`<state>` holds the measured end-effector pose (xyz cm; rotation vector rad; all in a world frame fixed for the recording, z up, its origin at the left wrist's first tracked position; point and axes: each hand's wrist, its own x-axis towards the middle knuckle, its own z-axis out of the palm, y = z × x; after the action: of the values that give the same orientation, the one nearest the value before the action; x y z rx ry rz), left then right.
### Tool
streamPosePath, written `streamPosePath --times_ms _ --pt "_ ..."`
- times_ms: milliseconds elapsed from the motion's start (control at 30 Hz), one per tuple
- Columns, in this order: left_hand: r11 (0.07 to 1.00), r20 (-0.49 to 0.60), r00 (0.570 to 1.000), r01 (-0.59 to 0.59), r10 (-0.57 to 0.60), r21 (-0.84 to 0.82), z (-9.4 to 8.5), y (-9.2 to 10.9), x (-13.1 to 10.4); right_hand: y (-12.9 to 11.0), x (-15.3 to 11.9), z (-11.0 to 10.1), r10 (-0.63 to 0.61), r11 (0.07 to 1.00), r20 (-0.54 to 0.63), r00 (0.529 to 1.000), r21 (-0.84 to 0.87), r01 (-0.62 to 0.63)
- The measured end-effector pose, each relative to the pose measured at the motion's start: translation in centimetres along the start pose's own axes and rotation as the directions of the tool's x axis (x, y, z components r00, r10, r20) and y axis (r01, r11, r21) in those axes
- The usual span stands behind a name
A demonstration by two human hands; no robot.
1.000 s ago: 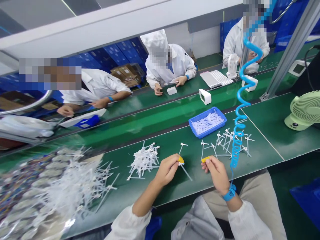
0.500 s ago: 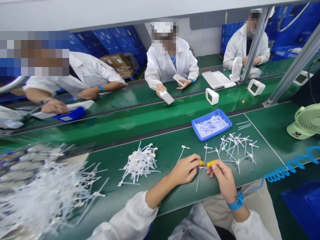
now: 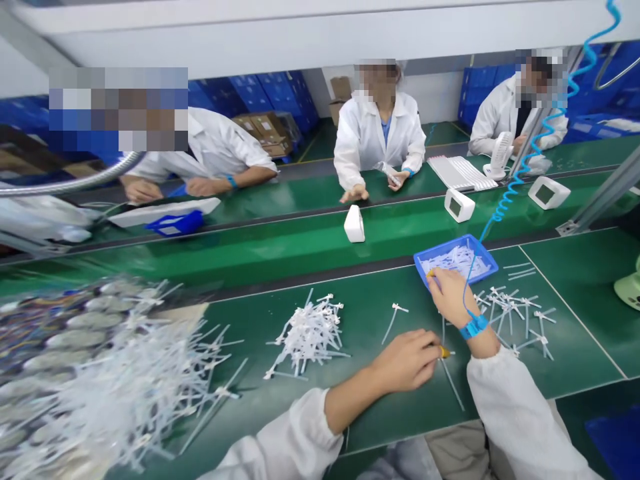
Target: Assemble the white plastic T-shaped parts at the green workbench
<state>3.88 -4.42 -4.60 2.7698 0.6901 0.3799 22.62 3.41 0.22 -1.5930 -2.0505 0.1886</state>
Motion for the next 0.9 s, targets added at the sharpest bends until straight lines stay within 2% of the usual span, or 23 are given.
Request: streamPosePath --times_ms 100,200,367,733,900 --pt "1.0 0.019 1.0 0.022 -0.022 0.001 0.19 -0.05 0.03 0.0 -0.03 1.11 0.062 0.99 0.013 0.998 -0.126 -0.06" --pt "0.999 0.03 0.999 0.042 -0.041 -0.024 0.27 -0.13 0.06 0.16 -0.32 1.37 0.033 0.986 0.009 0.999 -0.165 -0.031" --pt "0.996 0.023 0.998 0.054 -0.052 -0.069 0.11 -0.22 0.05 0.67 -0.6 1.38 -0.016 0.991 -0.002 1.0 -0.133 0.016" --pt "0.989 -0.05 0.998 0.04 -0.048 -0.141 -0.15 -0.4 0.01 0.44 -0.52 1.31 0.009 0.983 0.006 1.0 -0.182 -0.007" --pt "0.98 -0.052 0.996 0.061 -0.072 -0.191 -0.19 -0.6 -0.08 0.62 -0.58 1.48 0.017 0.997 -0.037 0.999 -0.079 -0.02"
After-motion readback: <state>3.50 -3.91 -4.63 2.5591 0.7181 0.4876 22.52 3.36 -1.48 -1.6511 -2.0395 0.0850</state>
